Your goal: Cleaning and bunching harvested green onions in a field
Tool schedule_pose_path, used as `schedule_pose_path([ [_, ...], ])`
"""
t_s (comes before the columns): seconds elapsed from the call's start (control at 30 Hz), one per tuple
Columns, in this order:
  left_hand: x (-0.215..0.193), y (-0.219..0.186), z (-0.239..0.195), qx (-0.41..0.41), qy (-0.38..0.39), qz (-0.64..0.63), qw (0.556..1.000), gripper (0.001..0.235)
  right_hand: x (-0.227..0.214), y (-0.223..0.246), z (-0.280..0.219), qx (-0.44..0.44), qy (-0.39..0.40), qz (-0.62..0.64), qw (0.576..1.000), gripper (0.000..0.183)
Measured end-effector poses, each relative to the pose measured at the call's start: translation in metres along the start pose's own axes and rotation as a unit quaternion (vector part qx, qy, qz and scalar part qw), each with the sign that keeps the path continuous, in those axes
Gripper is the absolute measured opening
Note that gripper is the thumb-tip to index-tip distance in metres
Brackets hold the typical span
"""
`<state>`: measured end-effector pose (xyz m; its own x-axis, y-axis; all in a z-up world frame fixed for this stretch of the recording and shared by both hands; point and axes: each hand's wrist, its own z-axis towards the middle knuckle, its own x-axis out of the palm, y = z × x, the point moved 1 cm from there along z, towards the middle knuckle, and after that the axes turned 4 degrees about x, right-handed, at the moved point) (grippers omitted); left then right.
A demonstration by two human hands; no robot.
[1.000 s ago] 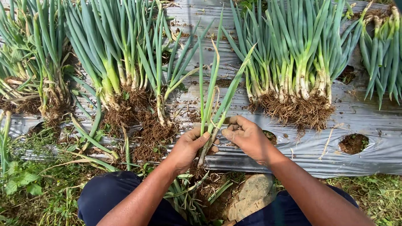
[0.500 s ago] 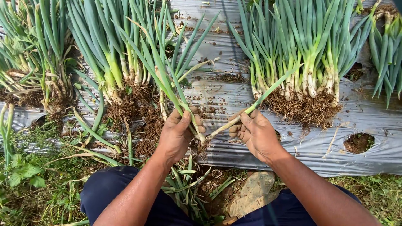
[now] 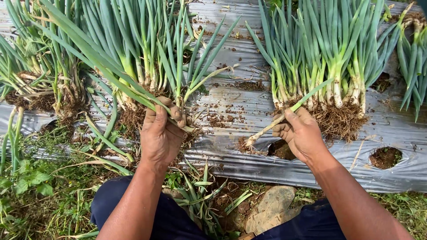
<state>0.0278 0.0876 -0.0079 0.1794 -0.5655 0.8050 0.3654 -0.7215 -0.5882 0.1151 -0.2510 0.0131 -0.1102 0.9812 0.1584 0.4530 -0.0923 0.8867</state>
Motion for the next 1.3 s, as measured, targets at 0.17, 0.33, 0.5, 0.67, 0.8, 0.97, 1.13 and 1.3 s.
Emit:
schedule_pose_path([
  [0.17, 0.025, 0.001, -0.011, -0.008, -0.009, -0.036, 0.999, 0.022, 0.038, -0.026, -0.032, 0.098, 0.082, -0.196, 0.972, 0.022],
  [0.33, 0.043, 0.001, -0.017, -0.03, -0.028, -0.047, 0.998, 0.022, 0.052, -0.077, -0.048, 0.176, 0.197, -0.317, 0.911, 0.026],
  [0.5, 0.041, 0.008, -0.02, -0.115, -0.06, 0.069, 0.989, 0.016, 0.053, -0.075, -0.039, 0.112, 0.226, -0.348, 0.903, 0.027],
  [0.67, 0.04, 0.028, -0.025, -0.163, -0.054, 0.176, 0.969, 0.018, 0.056, -0.046, -0.035, 0.035, 0.179, -0.29, 0.94, 0.027],
  [0.8, 0.033, 0.049, -0.032, -0.194, -0.038, 0.232, 0.952, 0.019, 0.044, -0.057, -0.018, -0.045, 0.165, -0.195, 0.966, 0.03],
  [0.97, 0.047, 0.052, -0.039, -0.234, -0.006, 0.262, 0.936, 0.018, 0.046, -0.053, -0.015, -0.066, 0.148, -0.161, 0.974, 0.033],
  [1.13, 0.055, 0.056, -0.047, -0.25, 0.039, 0.329, 0.91, 0.018, 0.054, -0.04, -0.023, -0.073, 0.143, -0.146, 0.976, 0.034],
  [1.3, 0.058, 0.068, -0.057, -0.231, 0.133, 0.379, 0.886, 0.012, 0.057, -0.043, -0.022, -0.054, 0.137, -0.124, 0.981, 0.031],
])
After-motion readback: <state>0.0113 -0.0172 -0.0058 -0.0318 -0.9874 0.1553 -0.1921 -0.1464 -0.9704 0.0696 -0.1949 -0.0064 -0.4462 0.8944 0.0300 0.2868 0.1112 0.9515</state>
